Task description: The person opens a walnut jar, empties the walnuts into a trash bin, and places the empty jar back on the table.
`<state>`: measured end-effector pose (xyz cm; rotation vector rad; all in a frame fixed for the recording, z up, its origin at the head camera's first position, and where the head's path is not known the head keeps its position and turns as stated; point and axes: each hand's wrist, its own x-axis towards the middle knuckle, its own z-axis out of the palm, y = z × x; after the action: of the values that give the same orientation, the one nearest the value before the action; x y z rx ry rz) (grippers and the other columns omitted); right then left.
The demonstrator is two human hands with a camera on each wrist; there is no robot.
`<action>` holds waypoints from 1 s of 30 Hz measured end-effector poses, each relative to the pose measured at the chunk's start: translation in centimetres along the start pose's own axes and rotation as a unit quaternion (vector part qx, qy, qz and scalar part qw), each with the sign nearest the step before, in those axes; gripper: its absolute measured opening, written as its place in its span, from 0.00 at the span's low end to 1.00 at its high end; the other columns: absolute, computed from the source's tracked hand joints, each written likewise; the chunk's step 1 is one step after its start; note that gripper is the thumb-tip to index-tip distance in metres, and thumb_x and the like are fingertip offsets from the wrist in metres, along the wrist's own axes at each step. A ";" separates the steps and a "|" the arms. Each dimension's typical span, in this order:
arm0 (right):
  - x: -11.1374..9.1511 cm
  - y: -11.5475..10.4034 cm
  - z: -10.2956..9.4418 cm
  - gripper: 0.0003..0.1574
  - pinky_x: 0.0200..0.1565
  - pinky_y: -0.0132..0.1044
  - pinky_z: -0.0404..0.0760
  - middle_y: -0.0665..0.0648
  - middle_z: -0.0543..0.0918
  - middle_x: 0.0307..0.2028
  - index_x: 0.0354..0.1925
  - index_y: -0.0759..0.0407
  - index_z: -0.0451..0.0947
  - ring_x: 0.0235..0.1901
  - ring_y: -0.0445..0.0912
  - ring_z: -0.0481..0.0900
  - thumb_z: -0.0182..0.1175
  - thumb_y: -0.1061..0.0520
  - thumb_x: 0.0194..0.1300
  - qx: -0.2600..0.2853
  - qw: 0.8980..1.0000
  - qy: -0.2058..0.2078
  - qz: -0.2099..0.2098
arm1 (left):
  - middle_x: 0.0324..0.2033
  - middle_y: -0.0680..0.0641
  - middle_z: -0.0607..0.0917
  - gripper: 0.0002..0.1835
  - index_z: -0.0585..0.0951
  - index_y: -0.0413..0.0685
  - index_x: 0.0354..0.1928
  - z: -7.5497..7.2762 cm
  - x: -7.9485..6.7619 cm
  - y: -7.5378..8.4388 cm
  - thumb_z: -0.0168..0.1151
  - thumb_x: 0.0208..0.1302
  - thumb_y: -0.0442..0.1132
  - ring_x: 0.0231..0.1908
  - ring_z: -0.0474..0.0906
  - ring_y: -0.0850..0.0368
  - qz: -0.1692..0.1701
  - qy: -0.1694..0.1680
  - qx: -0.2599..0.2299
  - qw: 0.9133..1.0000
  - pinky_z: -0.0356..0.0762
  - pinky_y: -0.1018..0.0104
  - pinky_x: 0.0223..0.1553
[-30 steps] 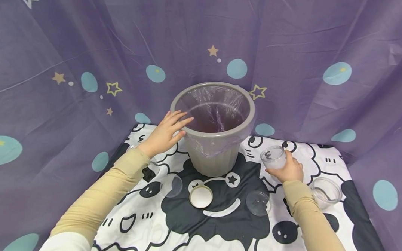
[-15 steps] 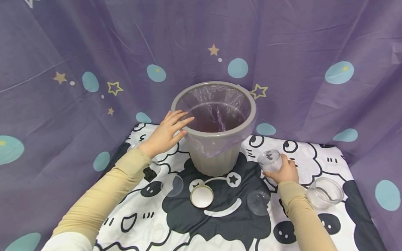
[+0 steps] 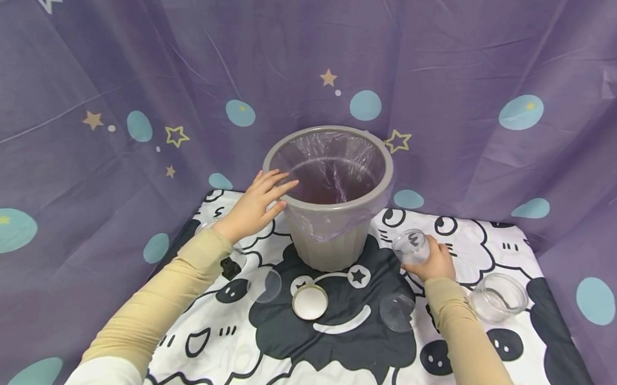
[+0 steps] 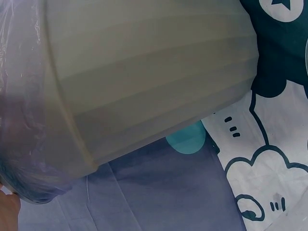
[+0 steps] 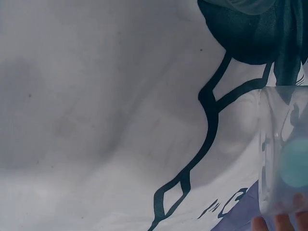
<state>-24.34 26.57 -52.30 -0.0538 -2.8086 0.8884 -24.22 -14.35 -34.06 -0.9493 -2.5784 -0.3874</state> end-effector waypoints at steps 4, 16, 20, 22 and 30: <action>0.0 0.0 -0.2 0.61 0.50 0.65 0.69 0.79 0.70 0.52 0.64 0.64 0.60 0.48 0.75 0.68 0.77 0.47 0.35 -0.006 1.000 -0.005 0.000 | 0.66 0.40 0.67 0.30 0.67 0.55 0.68 0.1 0.0 -0.1 0.35 0.71 0.59 0.69 0.55 0.40 0.006 0.005 0.003 1.000 0.45 0.41 0.70; -0.5 0.1 -0.7 0.66 0.50 0.65 0.71 0.83 0.67 0.52 0.67 0.68 0.50 0.49 0.76 0.69 0.75 0.46 0.39 0.002 0.999 -0.008 0.041 | 0.66 0.40 0.66 0.34 0.67 0.55 0.68 0.1 -0.1 -0.2 0.29 0.69 0.62 0.70 0.54 0.42 0.001 0.002 -0.001 1.000 0.42 0.43 0.71; -0.6 0.3 -1.0 0.66 0.48 0.66 0.71 0.84 0.65 0.52 0.67 0.67 0.49 0.48 0.77 0.69 0.74 0.46 0.40 0.003 0.999 -0.017 0.046 | 0.66 0.40 0.67 0.36 0.67 0.55 0.68 0.1 0.0 -0.1 0.26 0.67 0.64 0.70 0.54 0.41 0.002 0.005 -0.004 1.000 0.41 0.43 0.72; -0.8 0.4 -1.1 0.66 0.48 0.66 0.71 0.84 0.66 0.52 0.67 0.67 0.49 0.49 0.76 0.69 0.74 0.46 0.41 0.006 0.999 -0.020 0.046 | 0.66 0.40 0.67 0.36 0.67 0.55 0.68 0.1 0.1 0.0 0.26 0.67 0.64 0.70 0.54 0.41 0.003 0.005 -0.006 1.000 0.41 0.43 0.72; -1.1 0.9 -1.7 0.68 0.48 0.64 0.72 0.83 0.69 0.53 0.68 0.66 0.47 0.49 0.75 0.71 0.75 0.46 0.40 -0.004 0.998 -0.037 0.052 | 0.65 0.40 0.67 0.35 0.68 0.54 0.68 0.2 0.0 0.0 0.28 0.68 0.63 0.69 0.55 0.41 0.008 0.010 -0.003 1.000 0.44 0.41 0.71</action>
<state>-22.91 28.12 -51.66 -0.1744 -2.9010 0.9197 -24.30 -14.28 -34.19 -0.9613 -2.5521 -0.3977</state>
